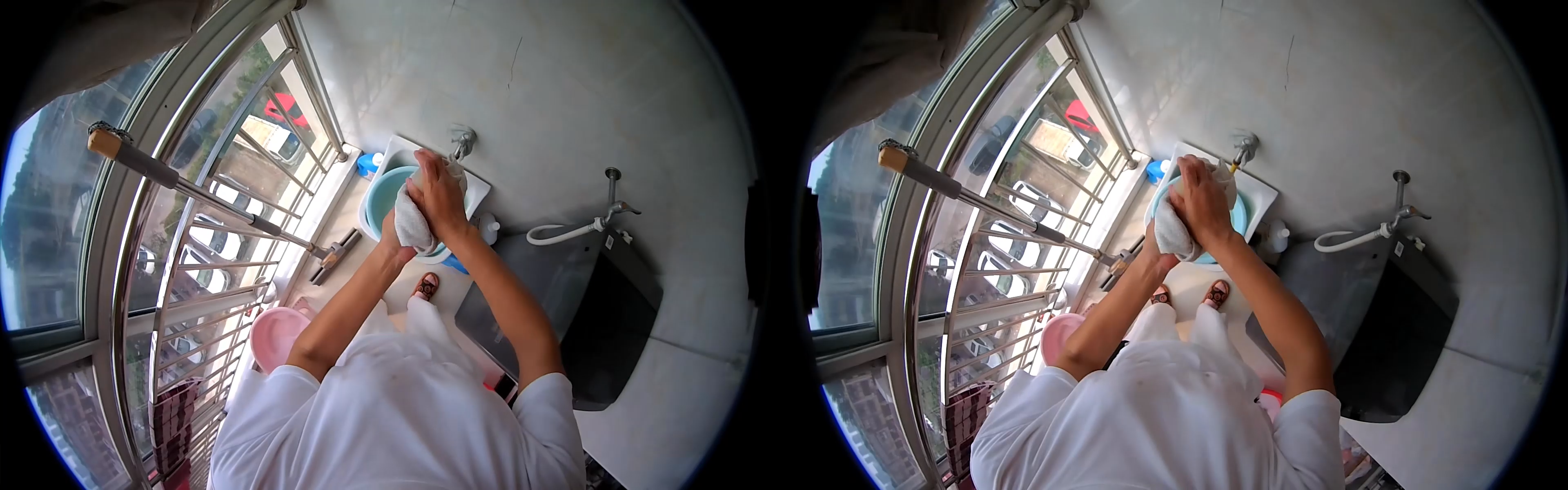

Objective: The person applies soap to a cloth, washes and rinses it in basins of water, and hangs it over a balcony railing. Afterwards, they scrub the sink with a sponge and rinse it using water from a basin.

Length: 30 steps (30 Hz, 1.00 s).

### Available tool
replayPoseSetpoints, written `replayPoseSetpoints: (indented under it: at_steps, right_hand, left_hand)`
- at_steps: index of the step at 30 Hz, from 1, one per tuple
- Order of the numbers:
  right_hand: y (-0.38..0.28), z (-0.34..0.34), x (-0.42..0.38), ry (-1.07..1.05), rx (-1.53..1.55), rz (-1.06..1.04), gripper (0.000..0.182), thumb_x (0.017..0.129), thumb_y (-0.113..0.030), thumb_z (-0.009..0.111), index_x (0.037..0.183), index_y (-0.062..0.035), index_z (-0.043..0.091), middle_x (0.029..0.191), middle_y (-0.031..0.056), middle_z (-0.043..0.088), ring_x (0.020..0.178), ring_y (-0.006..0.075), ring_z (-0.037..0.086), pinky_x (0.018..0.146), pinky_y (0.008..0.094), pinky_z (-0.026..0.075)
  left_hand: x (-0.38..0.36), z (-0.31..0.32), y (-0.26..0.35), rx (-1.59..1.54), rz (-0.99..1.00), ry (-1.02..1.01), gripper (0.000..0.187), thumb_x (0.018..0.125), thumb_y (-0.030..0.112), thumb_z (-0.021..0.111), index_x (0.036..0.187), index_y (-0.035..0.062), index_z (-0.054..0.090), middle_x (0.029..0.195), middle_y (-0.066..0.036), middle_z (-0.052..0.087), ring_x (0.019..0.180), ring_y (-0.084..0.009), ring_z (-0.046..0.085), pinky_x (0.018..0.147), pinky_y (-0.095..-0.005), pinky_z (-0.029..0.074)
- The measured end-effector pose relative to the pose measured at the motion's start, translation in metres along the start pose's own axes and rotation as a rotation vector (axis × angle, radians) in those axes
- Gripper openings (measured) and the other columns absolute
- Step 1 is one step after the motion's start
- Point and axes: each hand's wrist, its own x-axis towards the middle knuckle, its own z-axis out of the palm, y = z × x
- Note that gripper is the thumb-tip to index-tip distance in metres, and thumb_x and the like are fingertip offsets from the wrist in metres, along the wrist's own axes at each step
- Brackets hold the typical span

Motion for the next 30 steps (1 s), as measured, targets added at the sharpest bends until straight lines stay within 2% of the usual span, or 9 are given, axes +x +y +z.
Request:
replayPoseSetpoints:
  at_steps: [4, 7, 8, 10, 17, 23, 26, 27, 30]
  right_hand:
    - [0.086, -0.011, -0.005, 0.068, 0.065, 0.321, 0.036, 0.087, -0.016, 0.056, 0.118, -0.0016, 0.045, 0.112, 0.0214, 0.055, 0.100, 0.0402, 0.055, 0.081, 0.0428, 0.047]
    - [0.123, -0.030, -0.047, -0.008, 0.255, 0.576, 0.034, 0.089, -0.023, 0.057, 0.116, -0.0036, 0.049, 0.103, 0.0213, 0.062, 0.095, 0.0374, 0.060, 0.082, 0.0395, 0.047]
    - [0.122, -0.036, -0.058, 0.013, 0.298, 0.612, 0.036, 0.088, -0.024, 0.059, 0.117, -0.0045, 0.049, 0.103, 0.0184, 0.063, 0.094, 0.0332, 0.061, 0.080, 0.0376, 0.047]
    - [0.110, -0.047, -0.070, -0.018, 0.310, 0.663, 0.039, 0.087, -0.021, 0.062, 0.120, -0.0055, 0.049, 0.102, 0.0123, 0.063, 0.088, 0.0244, 0.061, 0.077, 0.0334, 0.048]
    - [0.046, -0.064, -0.070, -0.161, 0.613, 0.448, 0.047, 0.080, 0.002, 0.065, 0.123, -0.0072, 0.048, 0.107, 0.0029, 0.062, 0.067, 0.0061, 0.048, 0.065, 0.0210, 0.044]
    - [0.023, -0.043, -0.047, -0.198, 1.145, 0.489, 0.056, 0.077, -0.001, 0.068, 0.128, -0.0034, 0.044, 0.125, 0.0048, 0.054, 0.078, 0.0070, 0.052, 0.074, 0.0224, 0.045]
    - [0.008, -0.022, -0.036, -0.353, 1.184, 0.534, 0.065, 0.073, -0.010, 0.076, 0.130, -0.0061, 0.045, 0.114, 0.0042, 0.058, 0.075, 0.0085, 0.054, 0.072, 0.0250, 0.046]
    - [0.013, -0.015, -0.039, -0.648, 1.266, 0.757, 0.071, 0.070, -0.019, 0.080, 0.130, -0.0057, 0.045, 0.098, 0.0029, 0.060, 0.077, 0.0094, 0.055, 0.071, 0.0266, 0.047]
    - [-0.001, -0.009, -0.044, -0.478, 1.323, 0.762, 0.047, 0.076, -0.016, 0.074, 0.117, -0.0053, 0.053, 0.087, -0.0011, 0.059, 0.071, 0.0070, 0.054, 0.064, 0.0222, 0.046]
  left_hand:
    - [-0.022, 0.018, 0.011, 0.102, -0.097, -0.015, 0.044, 0.097, 0.033, 0.044, 0.129, 0.0028, 0.047, 0.121, -0.009, 0.057, 0.107, -0.0229, 0.058, 0.094, -0.0355, 0.045]
    - [-0.033, 0.025, 0.052, 0.788, -0.127, 0.177, 0.051, 0.096, 0.042, 0.046, 0.124, 0.0003, 0.051, 0.115, -0.012, 0.059, 0.103, -0.0225, 0.059, 0.092, -0.0343, 0.046]
    - [-0.027, 0.011, 0.066, 1.139, 0.005, 0.083, 0.059, 0.092, 0.050, 0.050, 0.118, -0.0036, 0.055, 0.108, -0.014, 0.061, 0.099, -0.0226, 0.060, 0.089, -0.0350, 0.047]
    - [-0.026, 0.029, 0.078, 1.337, 0.113, 0.168, 0.061, 0.091, 0.049, 0.052, 0.115, -0.0066, 0.056, 0.103, -0.015, 0.062, 0.097, -0.0230, 0.060, 0.084, -0.0351, 0.049]
    - [-0.017, 0.051, 0.099, 0.509, -0.221, 0.096, 0.046, 0.098, 0.037, 0.041, 0.126, 0.0016, 0.049, 0.120, -0.015, 0.057, 0.108, -0.0259, 0.059, 0.094, -0.0386, 0.048]
    - [-0.031, 0.069, 0.102, 0.395, -0.225, -0.034, 0.053, 0.094, 0.040, 0.050, 0.126, -0.0026, 0.046, 0.123, -0.017, 0.055, 0.112, -0.0290, 0.056, 0.096, -0.0414, 0.046]
    - [-0.031, 0.068, 0.109, 0.199, -0.196, -0.064, 0.058, 0.093, 0.041, 0.052, 0.126, -0.0055, 0.044, 0.121, -0.020, 0.055, 0.112, -0.0304, 0.056, 0.096, -0.0424, 0.046]
    - [-0.028, 0.067, 0.116, 0.105, -0.177, -0.074, 0.059, 0.093, 0.041, 0.053, 0.126, -0.0066, 0.043, 0.119, -0.021, 0.055, 0.112, -0.0311, 0.056, 0.097, -0.0430, 0.047]
    - [-0.019, 0.037, 0.139, -0.169, -0.082, -0.057, 0.072, 0.091, 0.042, 0.055, 0.132, -0.0103, 0.028, 0.125, -0.029, 0.045, 0.115, -0.0374, 0.052, 0.098, -0.0435, 0.048]
